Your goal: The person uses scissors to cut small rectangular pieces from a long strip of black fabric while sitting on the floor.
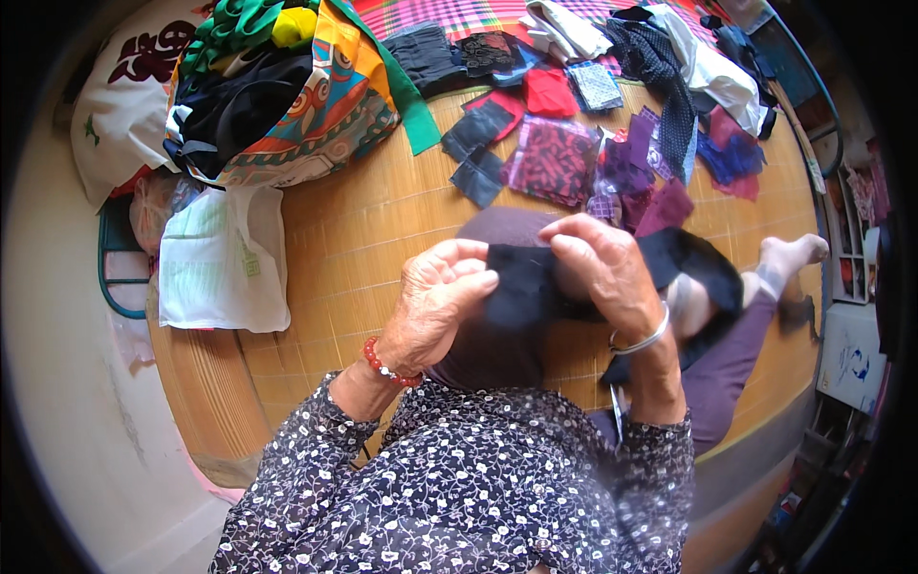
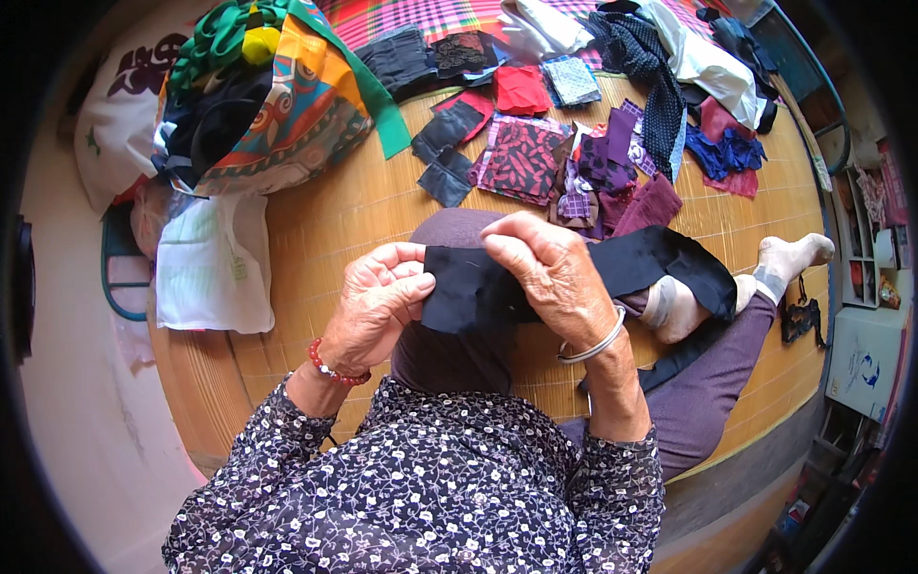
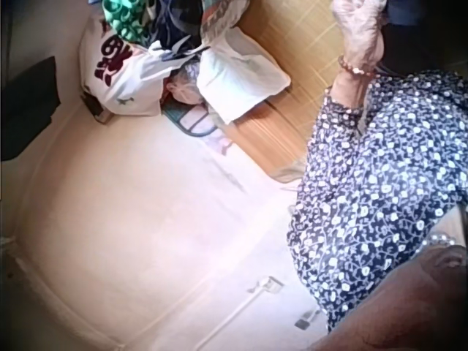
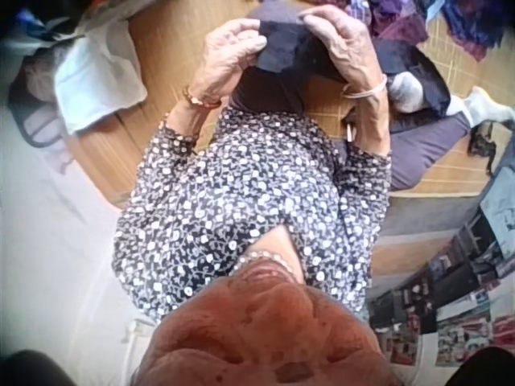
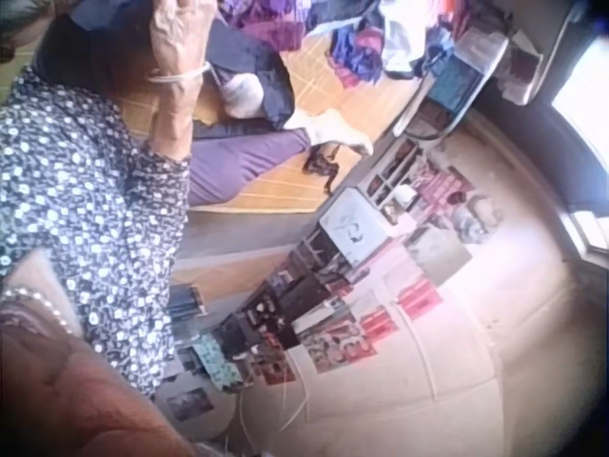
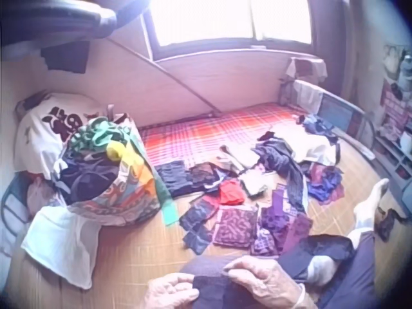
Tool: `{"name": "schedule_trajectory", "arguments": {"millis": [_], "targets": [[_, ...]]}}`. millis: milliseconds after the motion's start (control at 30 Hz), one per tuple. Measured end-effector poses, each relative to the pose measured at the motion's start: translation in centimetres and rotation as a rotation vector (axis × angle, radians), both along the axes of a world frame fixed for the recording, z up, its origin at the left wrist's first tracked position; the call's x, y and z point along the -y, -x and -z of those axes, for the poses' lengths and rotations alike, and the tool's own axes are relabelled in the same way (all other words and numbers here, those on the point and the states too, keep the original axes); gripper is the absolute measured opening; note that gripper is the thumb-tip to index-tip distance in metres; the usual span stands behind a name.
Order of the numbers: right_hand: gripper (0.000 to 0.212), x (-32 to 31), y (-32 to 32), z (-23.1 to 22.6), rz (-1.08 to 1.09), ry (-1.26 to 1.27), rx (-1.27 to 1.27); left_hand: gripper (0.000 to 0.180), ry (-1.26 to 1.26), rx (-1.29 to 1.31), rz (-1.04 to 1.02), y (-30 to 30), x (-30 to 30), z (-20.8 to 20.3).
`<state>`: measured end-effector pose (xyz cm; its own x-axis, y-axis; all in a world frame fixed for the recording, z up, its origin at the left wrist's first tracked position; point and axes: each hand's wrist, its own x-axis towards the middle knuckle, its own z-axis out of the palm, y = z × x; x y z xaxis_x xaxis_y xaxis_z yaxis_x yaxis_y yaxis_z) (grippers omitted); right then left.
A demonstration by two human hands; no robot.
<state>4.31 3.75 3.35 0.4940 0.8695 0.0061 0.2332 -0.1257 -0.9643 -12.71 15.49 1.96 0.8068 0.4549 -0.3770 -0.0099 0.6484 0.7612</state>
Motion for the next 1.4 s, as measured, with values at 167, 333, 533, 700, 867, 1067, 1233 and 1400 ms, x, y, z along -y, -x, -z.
{"name": "schedule_trajectory", "arguments": {"millis": [167,333,533,700,867,1067,1233,1400], "targets": [[0.025,2.0,-1.3,1.4,0.120,0.083,0.348,0.025,-0.117,-0.092,-0.015,0.7,-1.1,-0.3],[0.038,5.3,-1.8,4.8,0.229,0.186,0.621,0.026,-0.116,-0.098,-0.017,1.0,-1.7,0.0],[0.035,5.8,-2.6,6.9,0.259,0.225,0.530,0.026,-0.201,-0.167,-0.002,0.6,-1.7,-0.2],[0.032,6.6,-2.0,5.2,0.297,0.138,0.524,0.025,-0.350,-0.176,0.017,-0.2,-1.2,-0.6],[0.027,13.4,1.2,1.8,0.324,0.277,0.454,0.020,-0.301,-0.159,0.040,0.5,-1.2,-0.4],[0.022,24.1,10.1,0.1,0.395,0.732,0.288,0.019,-0.238,-0.168,0.091,0.7,0.0,-1.2],[0.037,26.1,14.0,0.5,0.531,0.744,0.283,0.021,-0.035,-0.176,0.040,0.2,2.2,-2.5],[0.068,27.0,13.3,0.1,0.524,0.873,0.155,0.023,-0.019,-0.231,0.063,0.9,3.4,-2.5]]}}
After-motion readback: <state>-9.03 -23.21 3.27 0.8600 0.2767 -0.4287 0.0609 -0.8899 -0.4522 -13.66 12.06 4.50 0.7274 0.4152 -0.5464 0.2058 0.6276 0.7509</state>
